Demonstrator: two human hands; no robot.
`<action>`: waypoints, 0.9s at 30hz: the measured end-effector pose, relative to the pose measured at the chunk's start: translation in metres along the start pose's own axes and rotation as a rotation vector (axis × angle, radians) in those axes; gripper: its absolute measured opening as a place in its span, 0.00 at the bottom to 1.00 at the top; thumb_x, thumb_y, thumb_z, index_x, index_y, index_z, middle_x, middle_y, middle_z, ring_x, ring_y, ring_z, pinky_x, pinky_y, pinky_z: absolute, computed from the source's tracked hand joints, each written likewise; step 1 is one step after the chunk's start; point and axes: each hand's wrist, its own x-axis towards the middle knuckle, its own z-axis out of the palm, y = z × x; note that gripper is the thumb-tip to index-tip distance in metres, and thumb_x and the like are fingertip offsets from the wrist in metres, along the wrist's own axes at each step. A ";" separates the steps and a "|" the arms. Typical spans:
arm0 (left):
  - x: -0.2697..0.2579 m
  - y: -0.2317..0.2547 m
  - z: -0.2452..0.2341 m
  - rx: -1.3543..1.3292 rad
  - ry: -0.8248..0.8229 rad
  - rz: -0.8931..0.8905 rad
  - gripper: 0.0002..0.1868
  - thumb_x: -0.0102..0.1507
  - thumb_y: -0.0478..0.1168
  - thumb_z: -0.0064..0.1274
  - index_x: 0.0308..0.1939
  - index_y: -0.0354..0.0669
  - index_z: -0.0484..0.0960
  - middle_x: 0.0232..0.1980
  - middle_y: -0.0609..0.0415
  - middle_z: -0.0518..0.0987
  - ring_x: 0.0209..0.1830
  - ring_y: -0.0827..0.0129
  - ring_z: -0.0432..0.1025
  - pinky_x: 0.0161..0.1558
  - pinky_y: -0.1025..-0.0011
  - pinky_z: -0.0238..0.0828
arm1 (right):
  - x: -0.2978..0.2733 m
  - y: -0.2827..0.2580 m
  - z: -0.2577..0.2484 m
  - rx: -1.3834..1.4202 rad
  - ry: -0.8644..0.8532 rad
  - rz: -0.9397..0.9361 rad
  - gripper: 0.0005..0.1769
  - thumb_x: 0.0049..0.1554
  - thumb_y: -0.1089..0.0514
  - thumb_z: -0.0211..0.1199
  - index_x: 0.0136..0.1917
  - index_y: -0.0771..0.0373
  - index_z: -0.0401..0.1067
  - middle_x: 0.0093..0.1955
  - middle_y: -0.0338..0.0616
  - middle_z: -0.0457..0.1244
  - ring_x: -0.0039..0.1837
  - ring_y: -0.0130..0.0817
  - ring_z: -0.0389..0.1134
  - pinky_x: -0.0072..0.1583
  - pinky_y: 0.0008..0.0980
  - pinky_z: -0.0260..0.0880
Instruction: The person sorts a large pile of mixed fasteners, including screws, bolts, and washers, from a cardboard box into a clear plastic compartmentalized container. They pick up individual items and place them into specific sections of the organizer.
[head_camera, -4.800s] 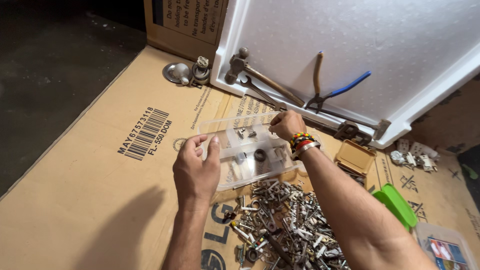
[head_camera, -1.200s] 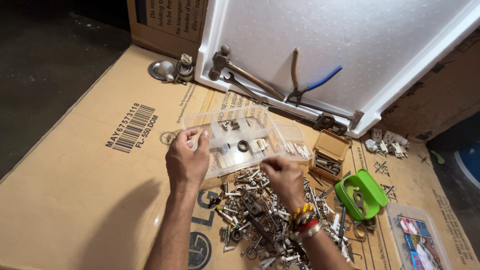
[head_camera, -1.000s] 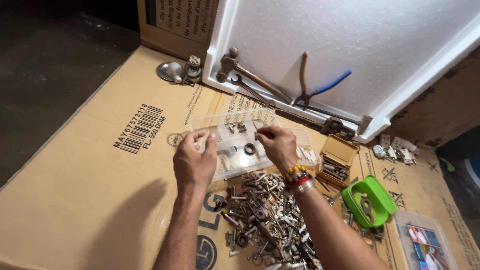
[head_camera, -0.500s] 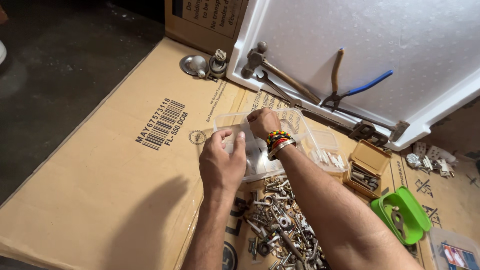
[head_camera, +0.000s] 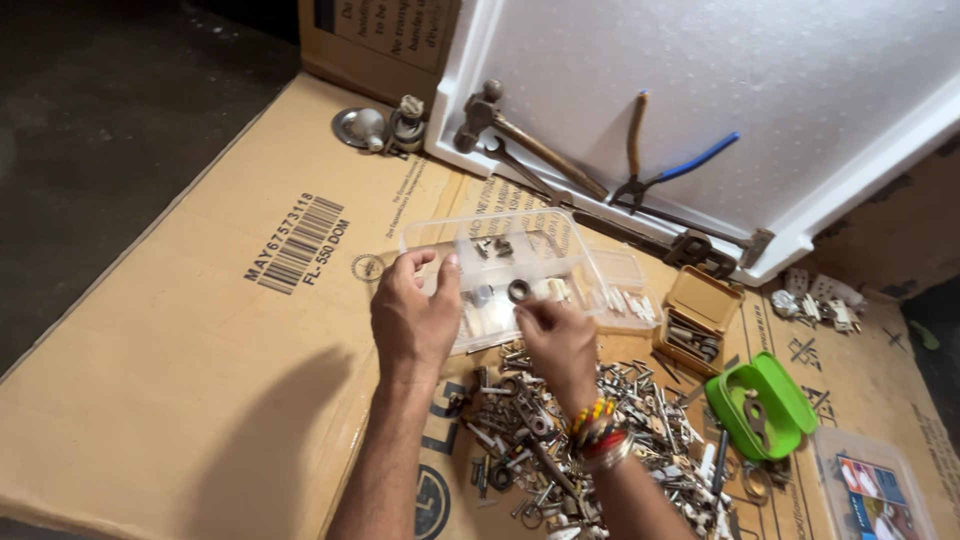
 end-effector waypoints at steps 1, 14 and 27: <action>0.000 0.001 0.000 0.006 -0.002 0.004 0.21 0.62 0.54 0.54 0.50 0.42 0.82 0.53 0.43 0.81 0.51 0.55 0.77 0.52 0.60 0.73 | -0.022 0.001 0.003 0.013 -0.070 0.130 0.10 0.57 0.54 0.64 0.51 0.55 0.79 0.41 0.41 0.74 0.36 0.30 0.73 0.37 0.27 0.74; -0.003 -0.001 -0.003 0.042 0.022 0.015 0.21 0.62 0.54 0.54 0.50 0.42 0.82 0.53 0.44 0.81 0.50 0.57 0.78 0.51 0.60 0.74 | -0.061 -0.025 0.016 -0.196 -0.221 0.040 0.10 0.54 0.56 0.67 0.50 0.54 0.81 0.43 0.38 0.74 0.39 0.28 0.74 0.43 0.30 0.74; -0.002 -0.004 -0.002 -0.020 0.058 0.025 0.21 0.61 0.54 0.56 0.49 0.41 0.83 0.51 0.43 0.82 0.50 0.56 0.78 0.51 0.60 0.73 | 0.092 -0.020 -0.017 0.287 -0.099 0.074 0.15 0.53 0.65 0.68 0.55 0.63 0.78 0.47 0.46 0.73 0.44 0.29 0.76 0.47 0.24 0.77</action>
